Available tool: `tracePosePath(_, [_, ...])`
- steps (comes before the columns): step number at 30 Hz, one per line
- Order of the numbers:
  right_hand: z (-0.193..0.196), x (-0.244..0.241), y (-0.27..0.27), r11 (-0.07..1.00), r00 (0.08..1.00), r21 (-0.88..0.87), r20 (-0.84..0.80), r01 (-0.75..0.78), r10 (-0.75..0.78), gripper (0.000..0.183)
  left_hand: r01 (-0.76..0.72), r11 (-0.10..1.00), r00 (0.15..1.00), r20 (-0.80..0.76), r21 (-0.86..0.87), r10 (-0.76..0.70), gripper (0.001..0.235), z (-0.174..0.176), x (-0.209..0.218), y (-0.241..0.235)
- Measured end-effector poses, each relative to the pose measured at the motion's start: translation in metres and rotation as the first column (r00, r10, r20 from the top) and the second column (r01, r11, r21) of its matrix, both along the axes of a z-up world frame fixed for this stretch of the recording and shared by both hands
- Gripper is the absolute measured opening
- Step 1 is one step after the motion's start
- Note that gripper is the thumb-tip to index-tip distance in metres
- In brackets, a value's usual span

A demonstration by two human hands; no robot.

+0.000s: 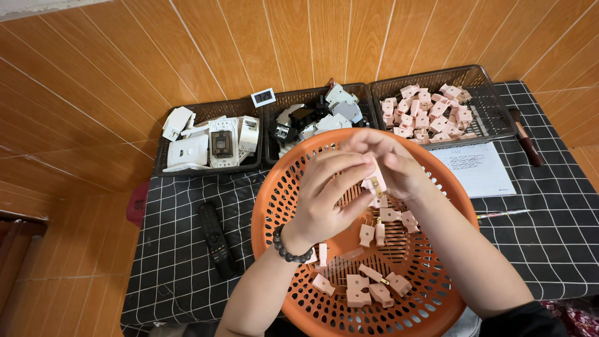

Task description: The person picks small pink plastic electrical components from an orange basket, inserts metal pins into them, and places the assembled units into a black tray. They occasionally use a pencil to mark a paper sheet on the table.

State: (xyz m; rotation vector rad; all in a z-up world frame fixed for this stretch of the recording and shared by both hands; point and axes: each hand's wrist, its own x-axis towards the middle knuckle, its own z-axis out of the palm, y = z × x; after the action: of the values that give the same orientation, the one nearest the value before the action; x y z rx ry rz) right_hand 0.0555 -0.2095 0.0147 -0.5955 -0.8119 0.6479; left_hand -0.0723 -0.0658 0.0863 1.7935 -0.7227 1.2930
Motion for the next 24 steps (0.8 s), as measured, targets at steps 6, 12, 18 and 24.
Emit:
tracePosePath(6, [0.005, 0.001, -0.006, 0.982, 0.974, 0.180, -0.211, -0.048, 0.087, 0.043, 0.050, 0.996, 0.999, -0.004, -0.072, -0.050, 0.033, 0.001, 0.005, 0.000])
tracePosePath(12, [0.009, -0.003, -0.015, 0.971, 0.985, 0.238, -0.153, -0.037, 0.075, 0.037, 0.001, 0.995, 0.998, -0.068, -0.098, -0.008, 0.032, 0.002, 0.006, 0.001])
tracePosePath(18, [0.016, -0.007, -0.010, 0.975, 0.975, 0.212, -0.188, -0.074, 0.115, 0.038, 0.025, 0.992, 0.987, -0.156, -0.127, -0.045, 0.036, 0.011, -0.001, 0.003])
tracePosePath(24, [0.002, 0.005, -0.005, 0.990, 0.994, 0.121, -0.075, -0.073, 0.082, 0.034, 0.071, 0.980, 0.958, -0.260, -0.184, -0.119, 0.043, 0.008, -0.003, 0.010])
